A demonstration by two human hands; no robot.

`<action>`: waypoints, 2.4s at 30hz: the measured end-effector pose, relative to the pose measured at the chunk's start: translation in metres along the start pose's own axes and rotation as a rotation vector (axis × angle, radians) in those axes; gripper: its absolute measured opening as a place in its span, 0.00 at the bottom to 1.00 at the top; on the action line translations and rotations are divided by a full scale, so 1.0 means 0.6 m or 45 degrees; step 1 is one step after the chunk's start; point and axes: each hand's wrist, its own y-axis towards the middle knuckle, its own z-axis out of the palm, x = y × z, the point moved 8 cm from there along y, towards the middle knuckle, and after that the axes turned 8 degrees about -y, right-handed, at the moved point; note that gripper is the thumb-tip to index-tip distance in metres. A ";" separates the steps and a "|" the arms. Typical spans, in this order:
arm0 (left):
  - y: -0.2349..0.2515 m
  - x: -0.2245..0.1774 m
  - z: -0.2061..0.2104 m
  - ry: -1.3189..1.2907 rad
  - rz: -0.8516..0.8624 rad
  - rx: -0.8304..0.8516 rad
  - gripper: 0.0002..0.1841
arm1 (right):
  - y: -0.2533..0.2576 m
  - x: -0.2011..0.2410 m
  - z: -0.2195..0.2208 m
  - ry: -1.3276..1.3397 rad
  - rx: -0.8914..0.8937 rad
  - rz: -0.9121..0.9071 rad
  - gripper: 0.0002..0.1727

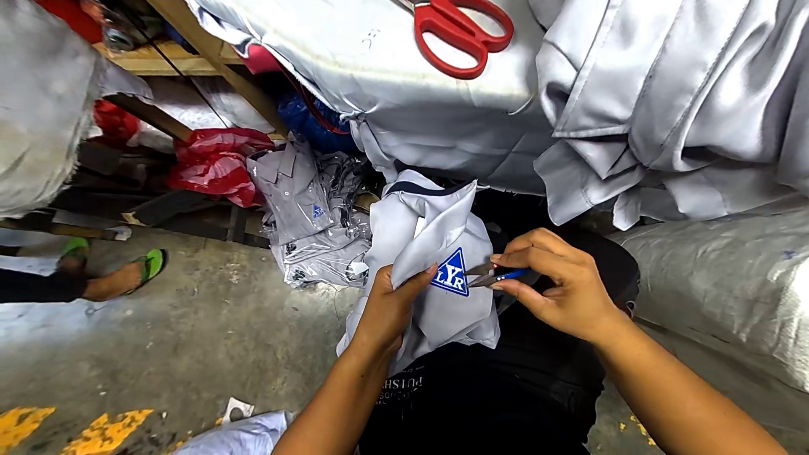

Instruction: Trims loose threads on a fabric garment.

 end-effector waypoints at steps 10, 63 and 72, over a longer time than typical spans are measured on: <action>0.001 0.003 0.001 0.052 0.013 0.032 0.12 | -0.001 0.018 -0.010 -0.156 -0.023 -0.094 0.10; 0.005 0.007 -0.006 0.161 -0.027 0.121 0.11 | 0.010 0.005 0.016 0.088 0.280 -0.027 0.10; 0.013 0.007 -0.003 0.230 -0.054 0.215 0.12 | 0.029 0.018 0.024 -0.040 0.401 -0.191 0.09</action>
